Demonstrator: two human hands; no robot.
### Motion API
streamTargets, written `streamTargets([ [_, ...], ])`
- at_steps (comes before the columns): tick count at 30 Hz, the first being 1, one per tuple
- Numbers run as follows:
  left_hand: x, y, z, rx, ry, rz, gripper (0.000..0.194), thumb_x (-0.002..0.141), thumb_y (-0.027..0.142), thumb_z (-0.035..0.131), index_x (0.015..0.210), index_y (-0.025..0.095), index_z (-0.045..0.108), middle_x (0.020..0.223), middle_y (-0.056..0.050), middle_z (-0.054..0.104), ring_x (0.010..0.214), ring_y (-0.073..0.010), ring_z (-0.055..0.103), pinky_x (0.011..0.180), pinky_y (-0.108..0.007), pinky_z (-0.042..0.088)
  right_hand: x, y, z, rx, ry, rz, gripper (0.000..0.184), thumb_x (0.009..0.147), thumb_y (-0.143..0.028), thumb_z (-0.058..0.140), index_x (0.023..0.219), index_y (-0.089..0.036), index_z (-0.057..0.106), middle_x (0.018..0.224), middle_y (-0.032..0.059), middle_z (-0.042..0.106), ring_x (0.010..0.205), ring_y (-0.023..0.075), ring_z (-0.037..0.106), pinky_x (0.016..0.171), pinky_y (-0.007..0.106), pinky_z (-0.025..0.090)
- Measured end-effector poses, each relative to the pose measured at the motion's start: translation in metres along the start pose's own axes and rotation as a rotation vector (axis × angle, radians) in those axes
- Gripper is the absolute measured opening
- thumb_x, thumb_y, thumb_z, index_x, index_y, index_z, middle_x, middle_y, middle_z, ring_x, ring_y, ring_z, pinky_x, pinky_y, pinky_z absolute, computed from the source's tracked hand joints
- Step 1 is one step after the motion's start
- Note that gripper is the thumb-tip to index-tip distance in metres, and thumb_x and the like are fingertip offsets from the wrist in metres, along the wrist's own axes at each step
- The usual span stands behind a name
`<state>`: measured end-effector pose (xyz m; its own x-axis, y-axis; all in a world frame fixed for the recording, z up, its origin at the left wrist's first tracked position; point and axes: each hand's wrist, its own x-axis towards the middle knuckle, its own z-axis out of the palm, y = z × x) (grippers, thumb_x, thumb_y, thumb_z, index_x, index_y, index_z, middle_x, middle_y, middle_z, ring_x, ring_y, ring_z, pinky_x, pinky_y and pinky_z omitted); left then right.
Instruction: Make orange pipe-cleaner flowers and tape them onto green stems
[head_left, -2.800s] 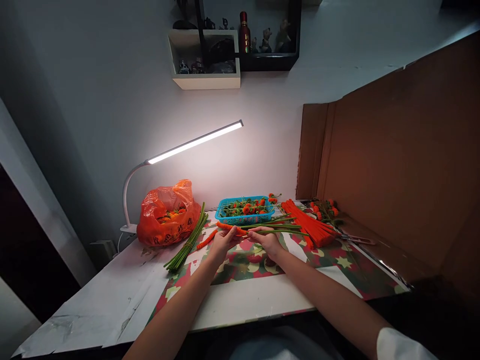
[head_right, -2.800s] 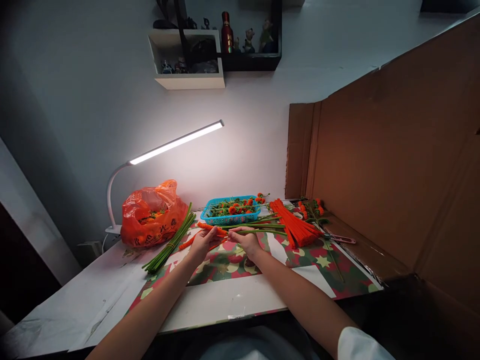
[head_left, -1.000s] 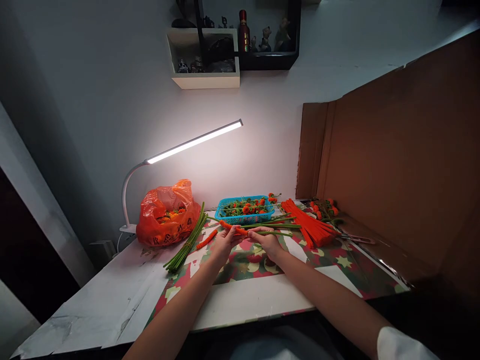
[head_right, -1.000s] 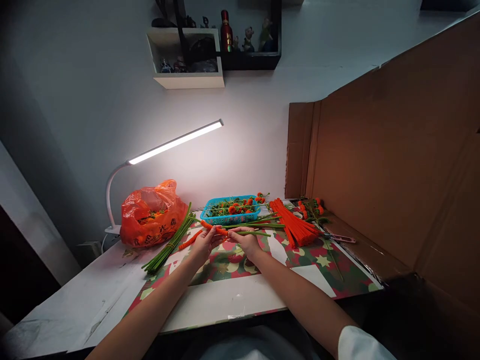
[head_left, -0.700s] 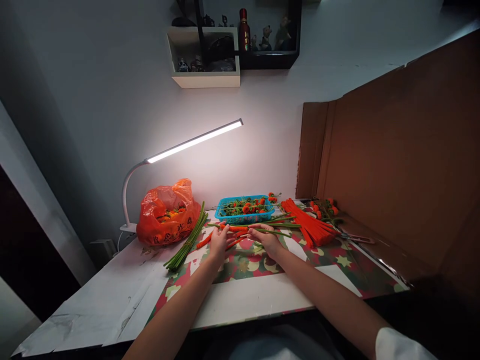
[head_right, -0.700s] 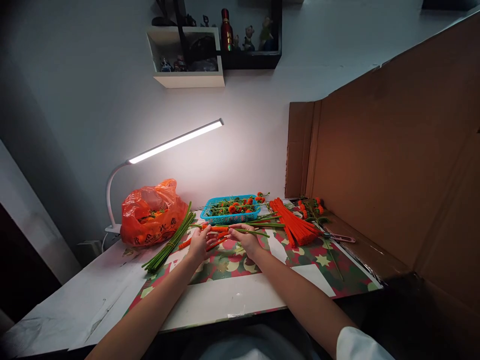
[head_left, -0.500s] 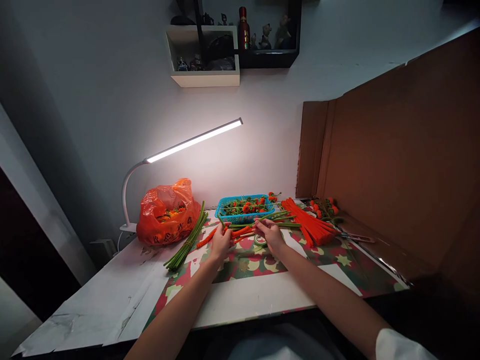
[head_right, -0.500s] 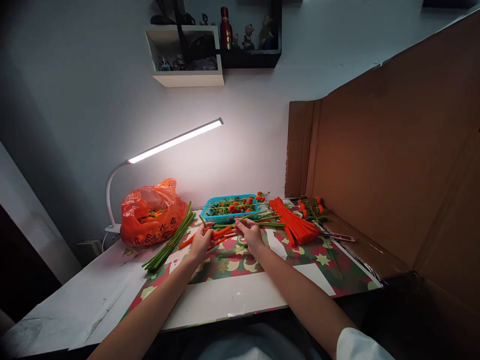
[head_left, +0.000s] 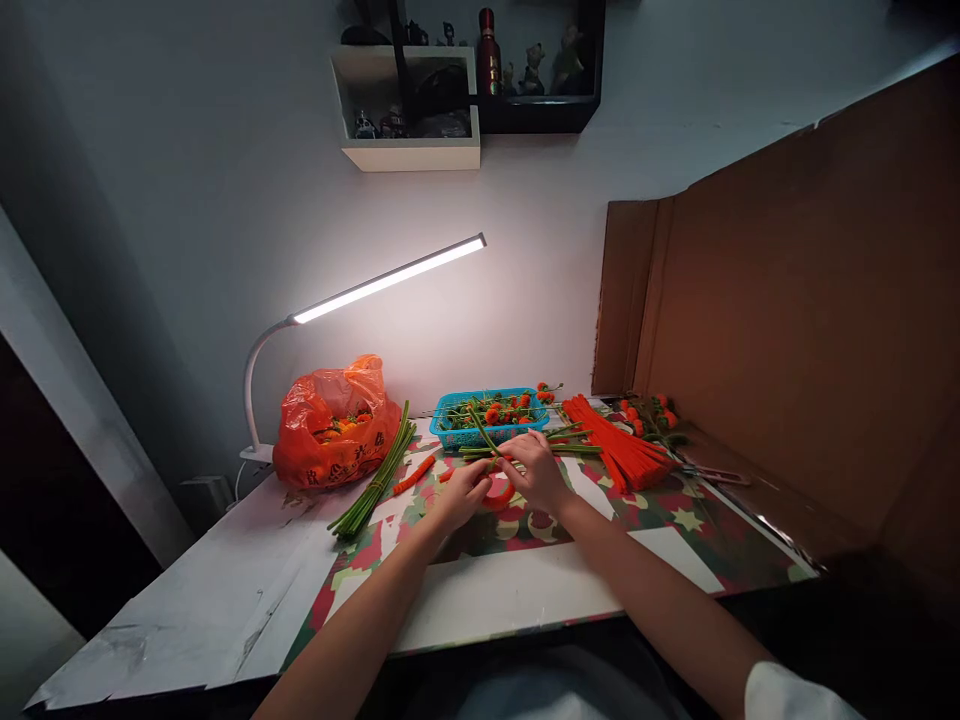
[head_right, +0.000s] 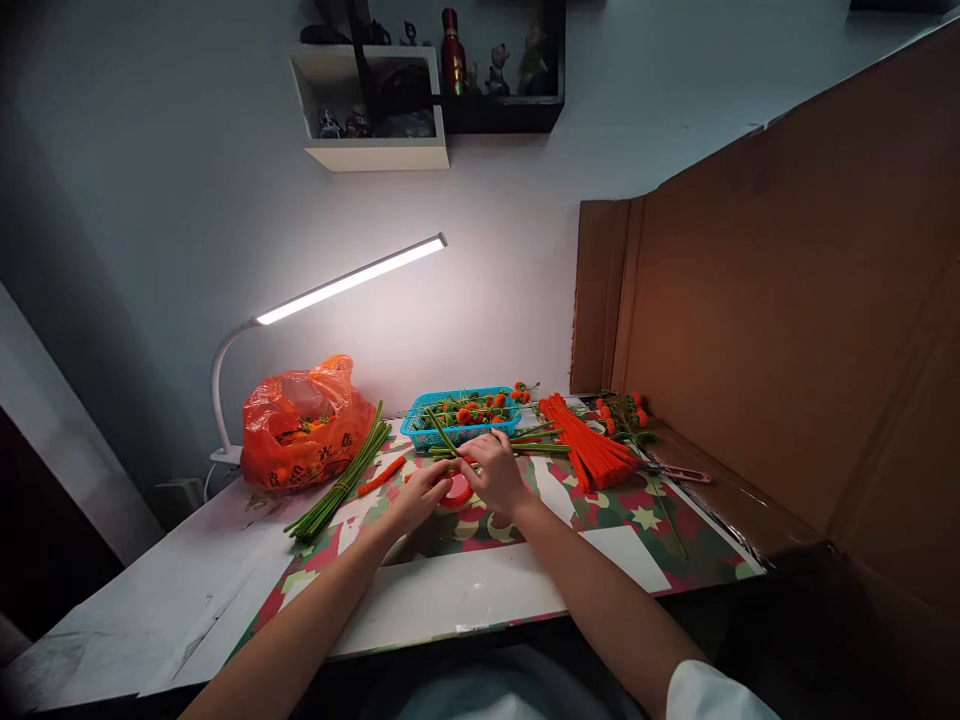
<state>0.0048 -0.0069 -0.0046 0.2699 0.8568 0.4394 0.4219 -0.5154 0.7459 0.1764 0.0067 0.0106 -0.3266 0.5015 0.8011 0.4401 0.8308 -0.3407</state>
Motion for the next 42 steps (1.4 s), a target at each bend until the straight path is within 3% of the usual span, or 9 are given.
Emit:
streamTargets([
  [3, 0.003, -0.003, -0.002, -0.087, 0.077, -0.042, 0.027, 0.081, 0.032, 0.049, 0.099, 0.017, 0.060, 0.084, -0.003, 0.064, 0.074, -0.0168, 0.056, 0.068, -0.027, 0.044, -0.001, 0.006, 0.004, -0.050, -0.017, 0.064, 0.010, 0.085, -0.024, 0.055, 0.080, -0.020, 0.064, 0.082, 0.0023, 0.068, 0.084, 0.0184, 0.057, 0.090, 0.040, 0.032],
  [7, 0.005, -0.006, -0.003, -0.143, 0.098, -0.077, 0.030, 0.082, 0.042, 0.048, 0.089, 0.015, 0.059, 0.075, -0.002, 0.060, 0.067, -0.0152, 0.053, 0.063, -0.025, 0.042, -0.001, 0.004, 0.004, -0.093, 0.031, 0.072, 0.013, 0.084, -0.026, 0.057, 0.078, -0.020, 0.066, 0.088, 0.0045, 0.066, 0.087, 0.0195, 0.054, 0.082, 0.036, 0.035],
  [11, 0.003, -0.006, 0.000, -0.118, 0.009, -0.092, 0.029, 0.081, 0.043, 0.047, 0.082, 0.016, 0.059, 0.066, 0.001, 0.055, 0.062, -0.0145, 0.049, 0.058, -0.025, 0.040, -0.001, -0.005, 0.000, -0.095, 0.035, -0.058, 0.014, 0.085, -0.025, 0.055, 0.082, -0.021, 0.068, 0.105, 0.0065, 0.063, 0.101, 0.0217, 0.051, 0.088, 0.037, 0.034],
  [16, 0.001, -0.005, 0.001, -0.068, -0.070, -0.100, 0.020, 0.072, 0.035, 0.055, 0.067, 0.016, 0.058, 0.066, 0.001, 0.057, 0.069, -0.0163, 0.052, 0.062, -0.025, 0.041, -0.004, -0.006, 0.005, -0.089, -0.161, -0.247, 0.012, 0.085, -0.022, 0.055, 0.080, -0.022, 0.066, 0.105, 0.0033, 0.065, 0.106, 0.0208, 0.050, 0.100, 0.041, 0.025],
  [21, 0.003, -0.001, -0.005, -0.266, -0.006, -0.282, 0.029, 0.068, 0.040, 0.065, 0.079, 0.014, 0.062, 0.070, 0.000, 0.060, 0.062, -0.0131, 0.054, 0.052, -0.021, 0.038, -0.003, 0.002, 0.010, -0.056, -0.098, -0.022, 0.020, 0.087, -0.023, 0.051, 0.072, -0.019, 0.064, 0.083, 0.0039, 0.067, 0.081, 0.0172, 0.055, 0.083, 0.036, 0.035],
  [25, 0.005, 0.001, -0.007, -0.428, 0.126, -0.291, 0.048, 0.062, 0.039, 0.073, 0.103, 0.016, 0.059, 0.090, -0.005, 0.066, 0.075, -0.0159, 0.062, 0.056, -0.021, 0.045, 0.001, 0.005, 0.010, 0.165, 0.147, 0.354, 0.028, 0.085, -0.033, 0.049, 0.068, -0.016, 0.064, 0.071, 0.0055, 0.065, 0.071, 0.0176, 0.056, 0.066, 0.028, 0.040],
  [29, 0.005, -0.002, -0.002, -0.421, 0.194, -0.252, 0.051, 0.068, 0.046, 0.069, 0.109, 0.018, 0.059, 0.101, -0.009, 0.067, 0.078, -0.0182, 0.065, 0.055, -0.024, 0.052, 0.002, 0.008, 0.014, 0.385, 0.167, 0.619, 0.034, 0.081, -0.042, 0.050, 0.070, -0.015, 0.066, 0.061, 0.0033, 0.062, 0.058, 0.0164, 0.055, 0.052, 0.025, 0.038],
  [38, 0.000, -0.001, 0.003, -0.120, 0.040, -0.049, 0.030, 0.080, 0.040, 0.056, 0.098, 0.019, 0.068, 0.092, -0.008, 0.071, 0.067, -0.0165, 0.064, 0.051, -0.024, 0.050, 0.003, 0.015, 0.005, 0.066, 0.308, 0.501, 0.023, 0.077, -0.037, 0.055, 0.076, -0.017, 0.066, 0.068, 0.0048, 0.064, 0.070, 0.0195, 0.058, 0.064, 0.027, 0.044],
  [42, -0.001, 0.003, 0.004, -0.050, -0.012, -0.012, 0.027, 0.081, 0.036, 0.054, 0.094, 0.019, 0.069, 0.092, -0.008, 0.071, 0.071, -0.0168, 0.064, 0.052, -0.023, 0.049, 0.007, 0.018, -0.004, 0.124, 0.338, 0.487, 0.033, 0.086, -0.039, 0.043, 0.079, -0.016, 0.066, 0.068, 0.0058, 0.065, 0.060, 0.0167, 0.056, 0.058, 0.026, 0.043],
])
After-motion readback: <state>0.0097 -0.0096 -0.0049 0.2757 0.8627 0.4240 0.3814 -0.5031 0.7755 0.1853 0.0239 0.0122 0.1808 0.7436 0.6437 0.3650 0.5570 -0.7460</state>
